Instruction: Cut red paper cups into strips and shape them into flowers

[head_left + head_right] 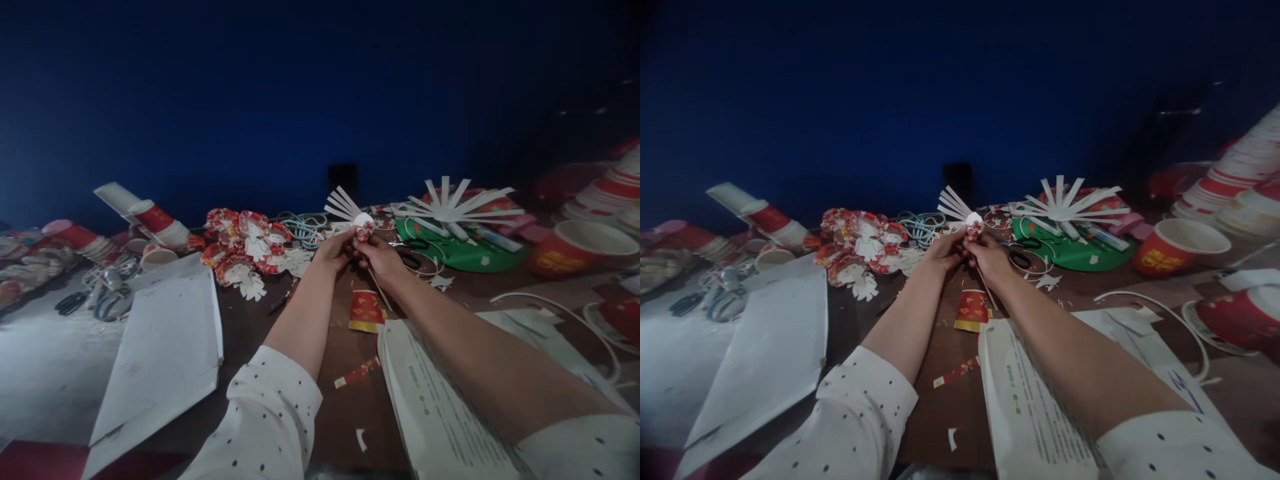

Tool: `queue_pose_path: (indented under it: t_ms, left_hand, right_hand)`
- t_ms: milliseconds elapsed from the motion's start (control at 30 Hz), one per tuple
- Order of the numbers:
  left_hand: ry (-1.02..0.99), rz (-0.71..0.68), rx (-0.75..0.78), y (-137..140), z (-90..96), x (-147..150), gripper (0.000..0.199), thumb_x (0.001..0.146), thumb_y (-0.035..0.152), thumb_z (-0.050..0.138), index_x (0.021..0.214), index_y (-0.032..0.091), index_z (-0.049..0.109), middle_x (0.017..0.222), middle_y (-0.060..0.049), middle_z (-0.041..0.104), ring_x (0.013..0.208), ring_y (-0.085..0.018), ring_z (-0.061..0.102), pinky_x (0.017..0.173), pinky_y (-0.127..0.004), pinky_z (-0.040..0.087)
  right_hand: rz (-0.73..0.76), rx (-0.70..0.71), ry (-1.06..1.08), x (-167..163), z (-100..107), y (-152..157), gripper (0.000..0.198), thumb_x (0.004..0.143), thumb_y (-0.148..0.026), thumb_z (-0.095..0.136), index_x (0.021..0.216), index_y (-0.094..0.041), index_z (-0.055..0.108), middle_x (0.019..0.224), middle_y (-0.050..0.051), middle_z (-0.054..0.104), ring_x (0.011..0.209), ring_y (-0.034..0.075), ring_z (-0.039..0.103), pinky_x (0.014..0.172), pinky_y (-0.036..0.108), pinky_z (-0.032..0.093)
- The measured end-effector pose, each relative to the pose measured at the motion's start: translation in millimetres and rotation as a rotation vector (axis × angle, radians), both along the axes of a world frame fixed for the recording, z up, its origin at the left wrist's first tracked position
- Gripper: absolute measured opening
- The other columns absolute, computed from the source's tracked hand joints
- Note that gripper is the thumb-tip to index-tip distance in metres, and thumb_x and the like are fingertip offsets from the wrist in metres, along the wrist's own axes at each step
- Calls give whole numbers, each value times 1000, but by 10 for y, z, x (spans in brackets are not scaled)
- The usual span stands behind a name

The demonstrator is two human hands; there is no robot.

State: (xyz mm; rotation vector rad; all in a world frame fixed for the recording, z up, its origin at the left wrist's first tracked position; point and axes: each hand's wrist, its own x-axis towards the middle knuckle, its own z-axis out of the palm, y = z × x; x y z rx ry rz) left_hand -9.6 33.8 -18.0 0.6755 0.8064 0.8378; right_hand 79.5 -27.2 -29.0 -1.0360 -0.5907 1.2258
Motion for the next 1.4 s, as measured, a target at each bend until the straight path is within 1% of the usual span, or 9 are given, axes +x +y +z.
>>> queue_pose_path:
  t_ms: [100,200,367,533,633,733,900,1067,1400]
  left_hand:
    - [-52,-23,-34,-16,4,11,17,89,16,60,73,12,63,58,0,58,45,-7,46,45,-18,37]
    - [-101,-17,-30,-33,11,-3,15,91,18,60,78,11,64,65,-1,61,50,-7,50,48,-18,41]
    - [-183,-13,-93,-28,23,-60,23,89,32,67,84,10,65,70,-2,62,52,-4,51,53,-15,45]
    - [-155,106,-144,-24,70,-49,29,90,38,64,77,13,58,60,2,53,48,-5,48,47,-15,43]
    - [-136,175,-162,-32,104,-29,32,94,34,58,70,14,53,57,3,49,43,-3,44,44,-13,39]
    - [-154,172,-153,-29,106,-29,31,95,32,56,70,14,53,56,4,48,42,-2,43,43,-12,39]
    - [-174,133,-106,5,49,-37,21,90,25,66,74,13,58,56,5,48,41,-3,42,42,-12,37]
    - [-135,270,-75,24,16,-7,17,91,12,60,75,13,58,61,4,54,45,-1,44,45,-10,37]
    - [-126,288,-27,68,-62,9,18,88,6,58,73,16,58,71,1,62,56,-5,50,55,-15,40]
  right_hand:
    - [-9,-20,54,15,2,17,24,60,-14,78,78,-18,64,60,-5,60,51,7,50,38,14,30]
    - [-1,-33,160,64,20,37,20,64,-7,73,77,-18,63,61,-5,60,49,5,51,35,12,27]
    - [44,-96,309,177,110,44,21,71,0,66,77,-18,57,59,-5,57,44,3,49,31,8,24]
    - [144,-202,627,250,190,11,17,85,0,50,83,-17,52,61,-4,56,42,2,51,28,5,26]
    - [202,-177,723,307,183,-7,16,88,-2,47,90,-17,53,68,-1,60,44,3,54,28,4,28]
    - [282,-108,779,382,145,-9,18,88,-3,47,95,-19,52,75,0,63,47,3,56,30,3,33]
    - [312,-42,826,454,94,11,20,89,-4,43,99,-19,52,76,1,63,48,3,57,31,4,35]
    - [307,-82,814,444,80,28,19,87,-4,46,98,-18,53,75,1,63,47,4,56,30,5,35]
    - [72,-189,658,199,193,-42,14,83,-3,54,85,-16,57,68,1,61,46,2,53,36,4,40]
